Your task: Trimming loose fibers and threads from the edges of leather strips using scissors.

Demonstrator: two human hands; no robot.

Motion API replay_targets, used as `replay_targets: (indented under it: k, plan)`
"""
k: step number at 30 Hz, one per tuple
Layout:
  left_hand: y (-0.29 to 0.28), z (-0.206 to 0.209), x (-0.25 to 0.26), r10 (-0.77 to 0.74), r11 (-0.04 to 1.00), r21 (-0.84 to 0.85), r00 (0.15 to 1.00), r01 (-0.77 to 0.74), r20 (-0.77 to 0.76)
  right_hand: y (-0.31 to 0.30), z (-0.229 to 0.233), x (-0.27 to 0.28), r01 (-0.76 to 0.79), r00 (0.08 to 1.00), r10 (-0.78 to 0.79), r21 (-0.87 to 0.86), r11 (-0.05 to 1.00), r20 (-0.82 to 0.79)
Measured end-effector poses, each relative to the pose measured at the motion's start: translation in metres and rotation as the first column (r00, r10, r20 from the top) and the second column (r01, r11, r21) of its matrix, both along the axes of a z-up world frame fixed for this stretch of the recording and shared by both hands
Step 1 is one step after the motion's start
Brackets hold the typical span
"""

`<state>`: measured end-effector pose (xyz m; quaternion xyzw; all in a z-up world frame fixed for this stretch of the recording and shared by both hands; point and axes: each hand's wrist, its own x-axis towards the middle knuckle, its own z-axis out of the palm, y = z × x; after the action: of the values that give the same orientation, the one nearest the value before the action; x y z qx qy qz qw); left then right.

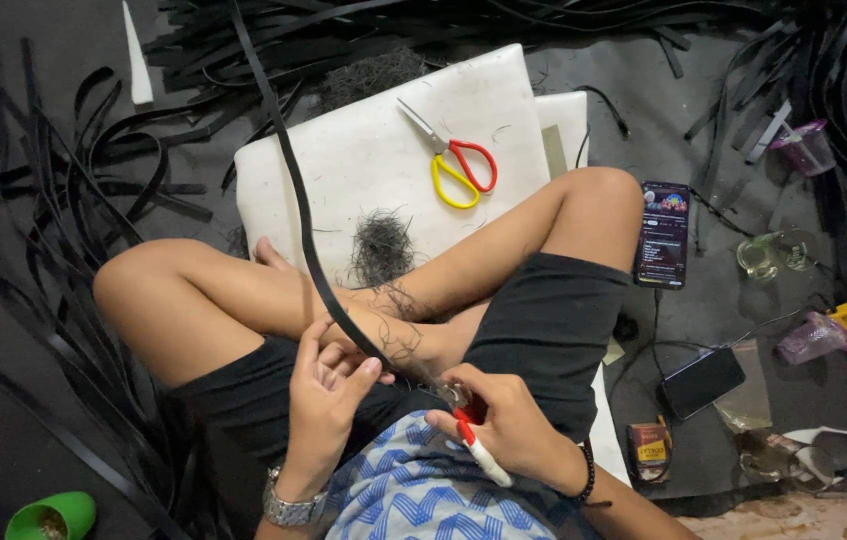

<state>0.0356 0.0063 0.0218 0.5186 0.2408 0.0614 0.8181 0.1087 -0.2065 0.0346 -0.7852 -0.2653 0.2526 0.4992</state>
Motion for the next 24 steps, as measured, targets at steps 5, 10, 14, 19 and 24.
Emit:
replay_targets:
  k: [5, 10, 14, 19, 24]
  plan:
    - [-0.003, -0.003, -0.006, 0.047, 0.999, -0.015, 0.999, -0.047, 0.026, 0.01, 0.02, 0.006, -0.13, 0.991, 0.13, -0.014, 0.991, 0.01]
    - [-0.001, -0.01, -0.016, 0.096, 0.995, -0.035, 0.994, -0.094, 0.059, 0.018, 0.02, 0.004, -0.167, 0.967, 0.169, -0.029, 0.986, 0.192]
    - [0.0, 0.0, -0.017, 0.028, 0.999, 0.023, 0.995, -0.03, 0.095, 0.021, 0.021, 0.003, -0.172, 0.956, 0.194, -0.113, 0.979, 0.221]
    - [0.0, 0.004, -0.019, -0.022, 0.999, 0.044, 0.993, 0.016, 0.12, 0.024, 0.022, 0.003, -0.191, 0.963, 0.207, -0.104, 0.976, 0.173]
    - [0.0, 0.0, -0.021, -0.021, 1.0, -0.004, 0.991, 0.022, 0.134, 0.024, 0.02, 0.002, -0.194, 0.95, 0.224, -0.153, 0.969, 0.218]
